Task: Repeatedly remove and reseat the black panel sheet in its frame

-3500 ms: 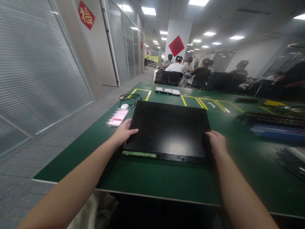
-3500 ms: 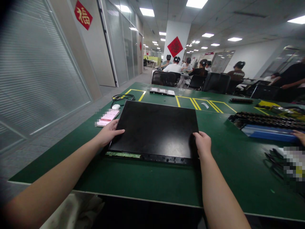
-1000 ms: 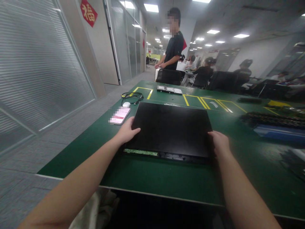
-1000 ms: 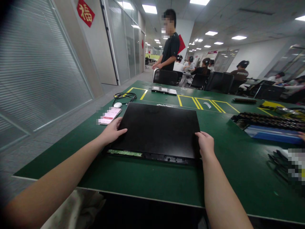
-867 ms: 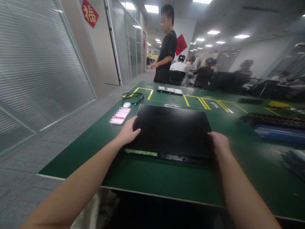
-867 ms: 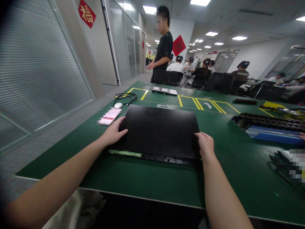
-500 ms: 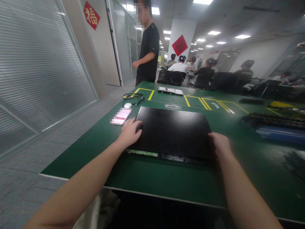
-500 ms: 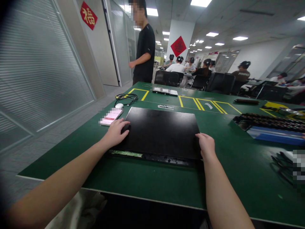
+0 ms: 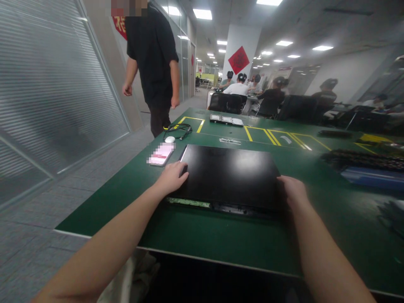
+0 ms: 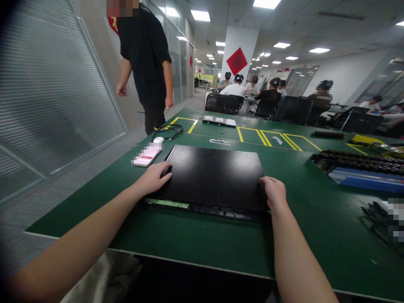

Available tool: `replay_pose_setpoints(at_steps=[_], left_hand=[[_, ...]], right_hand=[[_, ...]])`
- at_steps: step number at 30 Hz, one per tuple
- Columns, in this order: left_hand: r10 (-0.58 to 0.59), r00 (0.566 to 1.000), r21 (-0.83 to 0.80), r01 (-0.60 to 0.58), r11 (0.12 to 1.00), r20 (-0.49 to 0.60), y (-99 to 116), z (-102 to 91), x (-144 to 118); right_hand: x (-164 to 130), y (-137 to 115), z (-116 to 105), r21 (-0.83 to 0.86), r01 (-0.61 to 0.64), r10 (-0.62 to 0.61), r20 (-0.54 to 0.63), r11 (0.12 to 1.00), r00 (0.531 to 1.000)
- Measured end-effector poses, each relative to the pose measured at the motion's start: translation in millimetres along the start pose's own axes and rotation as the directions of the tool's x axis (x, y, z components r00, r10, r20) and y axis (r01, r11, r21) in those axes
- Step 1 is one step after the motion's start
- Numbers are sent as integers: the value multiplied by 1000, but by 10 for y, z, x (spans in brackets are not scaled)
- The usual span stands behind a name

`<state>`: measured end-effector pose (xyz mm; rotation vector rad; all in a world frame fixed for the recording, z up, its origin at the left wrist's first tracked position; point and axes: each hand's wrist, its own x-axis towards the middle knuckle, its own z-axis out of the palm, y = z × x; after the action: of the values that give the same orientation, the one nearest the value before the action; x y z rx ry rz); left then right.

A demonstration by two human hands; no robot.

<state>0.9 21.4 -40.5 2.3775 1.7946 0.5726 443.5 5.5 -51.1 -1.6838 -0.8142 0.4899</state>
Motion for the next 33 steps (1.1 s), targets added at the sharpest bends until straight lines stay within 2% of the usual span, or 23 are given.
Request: replay_pose_setpoints(at_steps=[3,10,14,22,33], left_hand=[[-25,999,36,24,999,29,22,6,-9],[-93,993,78,87,993,74,78,-18,-34],[-111,989,108,100,989,102,93,-26,-40],[-101,991,106,92,990,88,40,16,-30],[-121,988,127,108,986,98,80,-4,-42]], right_hand=[[-40,-82,8,1,-99,99,-52,995,994],[-40,-130,9,63,-189,192,-43,980,980],[-12,-89,4,45,-144,145,-39,989,989],[71,45,13,15,-88,88,-5,996,996],[11,-43,8,7,-135,135,-29,991,990]])
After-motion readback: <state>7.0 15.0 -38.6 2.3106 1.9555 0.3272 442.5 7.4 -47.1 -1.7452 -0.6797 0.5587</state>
